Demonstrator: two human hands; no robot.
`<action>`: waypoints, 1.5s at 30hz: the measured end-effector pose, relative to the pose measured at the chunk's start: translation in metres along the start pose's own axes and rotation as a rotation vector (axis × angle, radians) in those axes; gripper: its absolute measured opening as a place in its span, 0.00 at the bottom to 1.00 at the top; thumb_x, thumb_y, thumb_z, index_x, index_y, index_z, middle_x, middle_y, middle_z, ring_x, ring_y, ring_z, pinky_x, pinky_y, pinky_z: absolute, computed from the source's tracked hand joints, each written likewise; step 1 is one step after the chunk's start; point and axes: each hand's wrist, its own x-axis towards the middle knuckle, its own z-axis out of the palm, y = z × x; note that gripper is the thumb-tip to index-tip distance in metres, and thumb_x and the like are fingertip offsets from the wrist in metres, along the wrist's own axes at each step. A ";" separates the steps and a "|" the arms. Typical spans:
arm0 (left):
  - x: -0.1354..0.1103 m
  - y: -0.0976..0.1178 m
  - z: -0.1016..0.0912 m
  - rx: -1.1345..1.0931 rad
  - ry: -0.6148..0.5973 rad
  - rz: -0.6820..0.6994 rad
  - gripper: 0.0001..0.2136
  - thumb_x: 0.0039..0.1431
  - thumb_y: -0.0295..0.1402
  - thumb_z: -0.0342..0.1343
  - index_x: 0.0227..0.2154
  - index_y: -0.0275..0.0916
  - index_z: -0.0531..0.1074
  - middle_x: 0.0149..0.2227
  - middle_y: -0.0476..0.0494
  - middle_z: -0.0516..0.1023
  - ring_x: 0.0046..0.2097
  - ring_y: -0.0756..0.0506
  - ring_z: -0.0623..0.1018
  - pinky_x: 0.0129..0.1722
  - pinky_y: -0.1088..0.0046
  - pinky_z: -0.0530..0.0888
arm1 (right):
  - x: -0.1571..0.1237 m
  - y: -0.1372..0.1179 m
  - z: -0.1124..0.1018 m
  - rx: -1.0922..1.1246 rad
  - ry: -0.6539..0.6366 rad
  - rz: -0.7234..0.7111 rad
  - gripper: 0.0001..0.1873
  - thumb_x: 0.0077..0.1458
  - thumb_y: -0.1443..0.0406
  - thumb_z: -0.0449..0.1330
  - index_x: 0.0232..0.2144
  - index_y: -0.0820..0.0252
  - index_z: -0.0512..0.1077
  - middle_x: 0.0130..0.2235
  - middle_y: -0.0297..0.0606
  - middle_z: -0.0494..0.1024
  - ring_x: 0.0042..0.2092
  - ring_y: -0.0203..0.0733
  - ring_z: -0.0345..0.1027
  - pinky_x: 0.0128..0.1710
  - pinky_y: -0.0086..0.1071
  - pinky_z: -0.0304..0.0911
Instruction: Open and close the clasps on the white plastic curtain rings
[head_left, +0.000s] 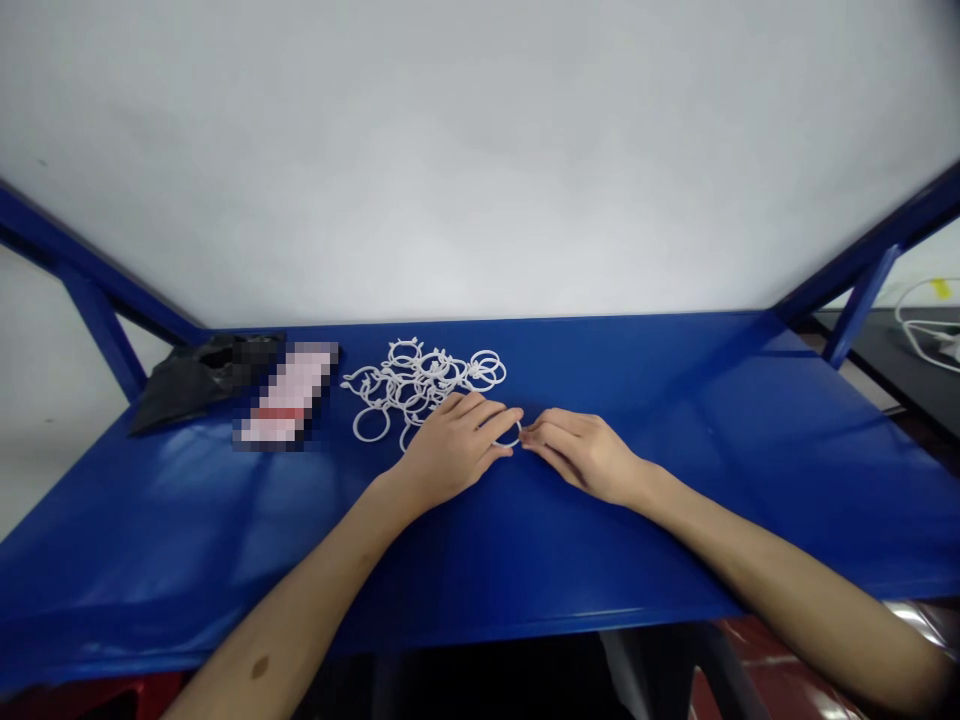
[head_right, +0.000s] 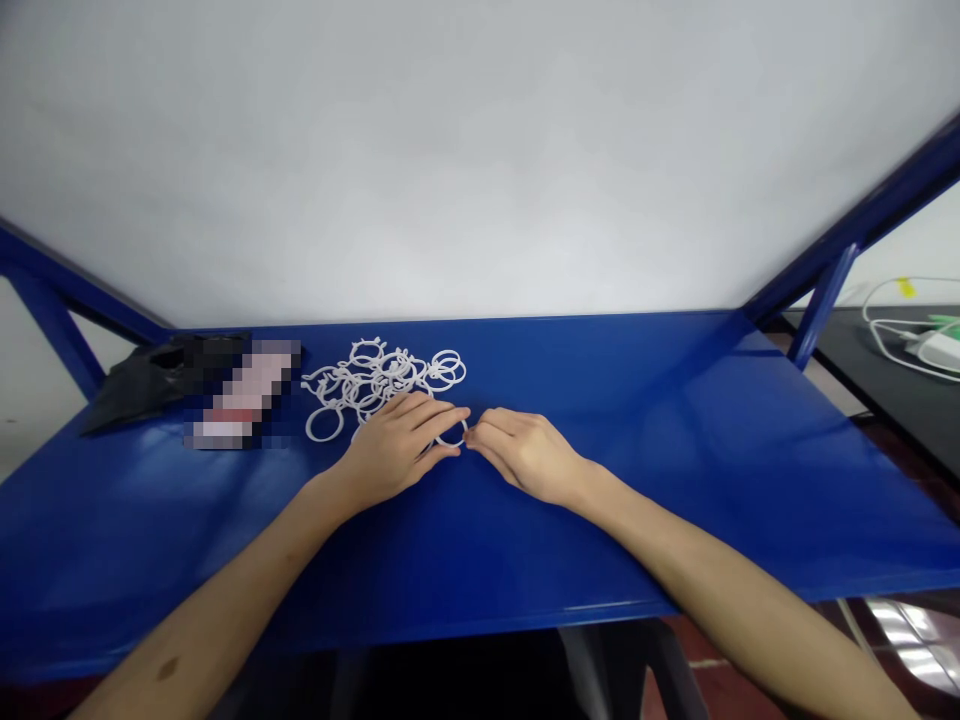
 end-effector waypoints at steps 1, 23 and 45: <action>0.000 0.000 0.000 0.001 -0.008 0.006 0.16 0.67 0.37 0.56 0.56 0.39 0.70 0.49 0.42 0.80 0.50 0.41 0.77 0.51 0.60 0.71 | 0.000 0.000 0.000 0.014 -0.005 0.004 0.10 0.71 0.66 0.51 0.42 0.59 0.72 0.39 0.42 0.80 0.41 0.40 0.76 0.40 0.34 0.74; 0.000 0.000 0.009 -0.070 0.058 -0.133 0.25 0.63 0.52 0.56 0.55 0.38 0.71 0.49 0.38 0.81 0.50 0.38 0.78 0.52 0.56 0.72 | 0.004 0.006 0.006 0.047 0.161 0.084 0.08 0.69 0.66 0.53 0.47 0.57 0.71 0.44 0.41 0.81 0.45 0.41 0.77 0.41 0.35 0.76; -0.003 -0.028 0.015 0.060 0.051 -0.356 0.18 0.69 0.44 0.51 0.54 0.41 0.72 0.55 0.39 0.75 0.58 0.35 0.69 0.58 0.50 0.67 | -0.019 0.093 -0.026 -0.508 0.300 0.611 0.11 0.60 0.67 0.56 0.38 0.60 0.80 0.36 0.45 0.73 0.41 0.52 0.66 0.40 0.46 0.69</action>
